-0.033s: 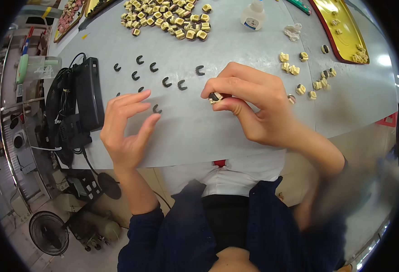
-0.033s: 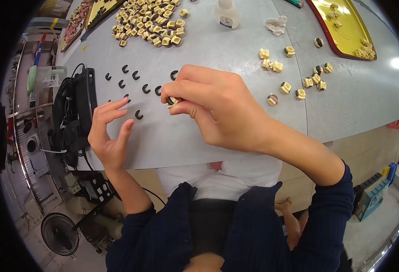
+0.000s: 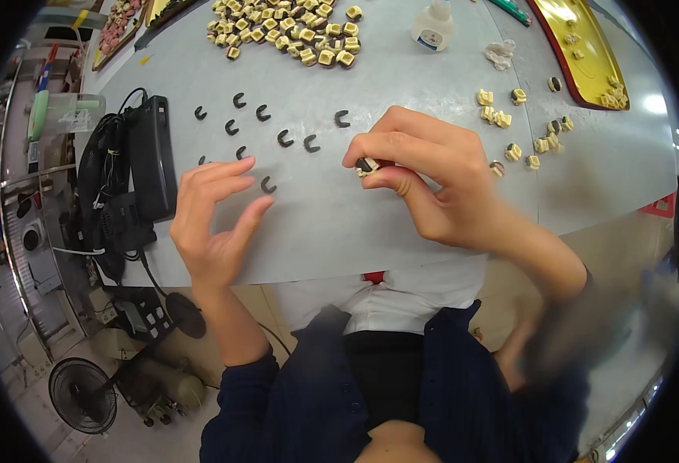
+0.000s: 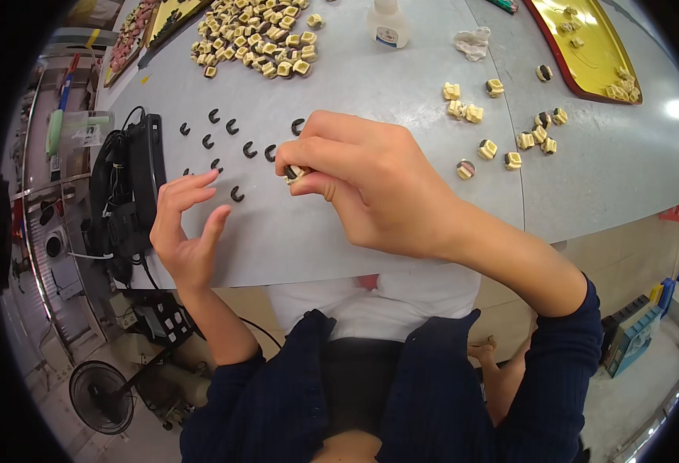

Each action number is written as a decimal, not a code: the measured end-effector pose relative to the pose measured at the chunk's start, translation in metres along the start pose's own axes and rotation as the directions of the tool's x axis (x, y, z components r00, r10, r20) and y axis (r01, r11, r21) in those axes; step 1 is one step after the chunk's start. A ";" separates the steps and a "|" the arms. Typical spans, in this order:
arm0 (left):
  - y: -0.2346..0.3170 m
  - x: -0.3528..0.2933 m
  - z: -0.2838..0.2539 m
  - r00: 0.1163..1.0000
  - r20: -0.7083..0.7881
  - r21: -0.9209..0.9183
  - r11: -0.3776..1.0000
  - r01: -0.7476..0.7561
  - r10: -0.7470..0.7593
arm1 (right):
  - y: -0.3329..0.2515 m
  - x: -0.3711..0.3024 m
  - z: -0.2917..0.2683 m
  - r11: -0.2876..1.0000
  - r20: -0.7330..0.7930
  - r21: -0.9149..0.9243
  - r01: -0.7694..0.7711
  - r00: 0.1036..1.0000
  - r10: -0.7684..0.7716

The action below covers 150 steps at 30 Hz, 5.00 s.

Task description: The recorder applies glue to small black plastic pieces and then joins them with gold-colored plastic components on a factory workbench.

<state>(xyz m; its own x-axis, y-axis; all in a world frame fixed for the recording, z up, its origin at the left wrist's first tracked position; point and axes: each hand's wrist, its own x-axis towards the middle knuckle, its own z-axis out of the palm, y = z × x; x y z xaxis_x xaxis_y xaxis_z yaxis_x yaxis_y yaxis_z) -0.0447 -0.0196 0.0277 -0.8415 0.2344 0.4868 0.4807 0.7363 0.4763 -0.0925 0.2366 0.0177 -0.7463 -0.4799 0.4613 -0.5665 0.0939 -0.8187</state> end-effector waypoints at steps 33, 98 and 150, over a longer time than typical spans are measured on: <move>0.020 0.038 0.031 0.985 0.170 0.120 0.992 -0.024 0.003 | 0.016 -0.018 -0.117 0.683 -0.218 -0.694 -0.229 0.970 0.103; 0.044 -0.003 0.027 0.958 0.041 -0.460 0.856 -0.234 0.284 | -0.038 -0.041 0.007 0.329 0.383 0.687 -0.648 0.707 0.594; -0.022 -0.086 -0.022 0.940 -0.331 0.074 0.991 0.114 -0.084 | 0.016 -0.034 -0.130 0.762 -0.517 -0.502 -0.409 0.848 0.114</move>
<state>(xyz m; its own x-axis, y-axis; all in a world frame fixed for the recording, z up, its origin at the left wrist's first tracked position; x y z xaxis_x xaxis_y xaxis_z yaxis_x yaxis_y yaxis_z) 0.0228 -0.0698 -0.0081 -0.7498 -0.0512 0.6597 0.3617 0.8032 0.4733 -0.1217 0.3679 0.0335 -0.8784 0.0547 0.4748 -0.3023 0.7059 -0.6405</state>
